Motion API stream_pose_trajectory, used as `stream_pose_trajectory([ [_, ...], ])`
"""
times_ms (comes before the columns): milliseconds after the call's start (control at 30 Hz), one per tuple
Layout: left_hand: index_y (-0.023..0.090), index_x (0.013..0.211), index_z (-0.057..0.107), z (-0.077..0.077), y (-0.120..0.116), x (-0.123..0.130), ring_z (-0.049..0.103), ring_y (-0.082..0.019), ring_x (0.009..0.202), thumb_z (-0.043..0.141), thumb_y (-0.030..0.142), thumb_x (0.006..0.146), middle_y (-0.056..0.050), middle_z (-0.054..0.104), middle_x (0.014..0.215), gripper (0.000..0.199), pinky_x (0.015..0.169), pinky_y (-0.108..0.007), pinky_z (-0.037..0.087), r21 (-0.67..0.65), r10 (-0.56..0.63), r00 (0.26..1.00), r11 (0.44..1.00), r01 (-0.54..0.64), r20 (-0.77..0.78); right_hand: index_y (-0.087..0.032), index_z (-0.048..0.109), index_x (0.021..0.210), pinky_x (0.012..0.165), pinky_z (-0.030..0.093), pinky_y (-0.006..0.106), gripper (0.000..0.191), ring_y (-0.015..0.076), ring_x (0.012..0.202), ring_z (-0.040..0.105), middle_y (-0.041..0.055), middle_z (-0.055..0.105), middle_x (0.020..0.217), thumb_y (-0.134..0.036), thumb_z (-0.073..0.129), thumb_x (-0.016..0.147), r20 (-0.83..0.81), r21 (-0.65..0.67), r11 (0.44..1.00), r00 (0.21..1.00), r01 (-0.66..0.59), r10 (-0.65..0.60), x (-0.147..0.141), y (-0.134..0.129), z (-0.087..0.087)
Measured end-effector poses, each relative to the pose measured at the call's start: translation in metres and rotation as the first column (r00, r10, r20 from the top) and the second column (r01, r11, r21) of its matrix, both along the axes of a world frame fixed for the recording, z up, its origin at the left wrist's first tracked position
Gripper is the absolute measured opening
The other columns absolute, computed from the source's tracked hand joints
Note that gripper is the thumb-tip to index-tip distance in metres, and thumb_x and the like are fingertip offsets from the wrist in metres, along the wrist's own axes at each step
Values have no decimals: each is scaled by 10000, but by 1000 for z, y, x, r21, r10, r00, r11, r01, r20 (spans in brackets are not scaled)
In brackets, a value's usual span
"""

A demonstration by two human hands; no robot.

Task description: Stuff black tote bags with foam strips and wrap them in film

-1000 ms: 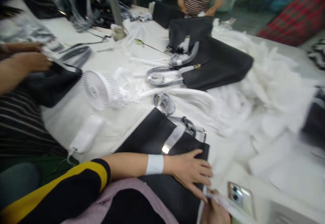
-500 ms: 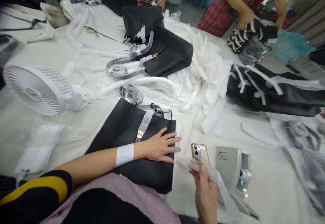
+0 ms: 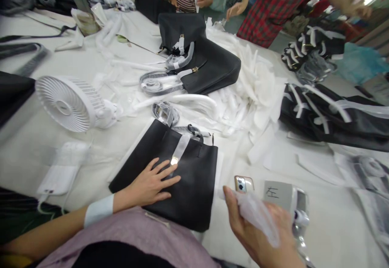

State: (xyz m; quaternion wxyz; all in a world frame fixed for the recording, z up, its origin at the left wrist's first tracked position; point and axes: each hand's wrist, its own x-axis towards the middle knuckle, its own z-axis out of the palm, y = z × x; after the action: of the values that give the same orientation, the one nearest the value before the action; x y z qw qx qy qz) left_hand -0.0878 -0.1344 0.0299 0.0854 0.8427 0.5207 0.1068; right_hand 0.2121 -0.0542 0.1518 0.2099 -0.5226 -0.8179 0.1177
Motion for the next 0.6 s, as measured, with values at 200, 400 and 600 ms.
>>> stream_pose_trajectory([
  [200, 345, 1399, 423, -10, 1, -1, 351, -321, 1369, 461, 569, 918, -44, 344, 1542, 532, 1121, -583, 223, 25, -8, 999, 1000, 7, 35, -221, 567, 623, 395, 189, 255, 461, 92, 388, 315, -33, 419, 461, -380, 318, 977, -25, -361, 724, 782, -588, 623, -106, 2, -27],
  [400, 271, 1311, 521, -16, 4, -3, 329, -310, 1390, 460, 529, 929, -87, 382, 1515, 466, 1120, -579, 268, 51, -25, 997, 998, 21, 78, -207, 462, 547, 415, 280, 210, 516, 91, 420, 386, -28, 446, 471, -470, 327, 969, -330, -436, 737, 854, -516, 403, -142, 2, -107],
  [600, 206, 1096, 658, 2, -1, -17, 465, -228, 1287, 459, 250, 951, -102, 556, 1340, 251, 1089, -397, 393, -11, -17, 937, 1000, 22, 348, -208, 526, 529, 438, 331, 227, 537, 109, 419, 459, -11, 484, 460, -498, 369, 953, -315, -378, 807, 882, -455, 350, -141, 3, -128],
])
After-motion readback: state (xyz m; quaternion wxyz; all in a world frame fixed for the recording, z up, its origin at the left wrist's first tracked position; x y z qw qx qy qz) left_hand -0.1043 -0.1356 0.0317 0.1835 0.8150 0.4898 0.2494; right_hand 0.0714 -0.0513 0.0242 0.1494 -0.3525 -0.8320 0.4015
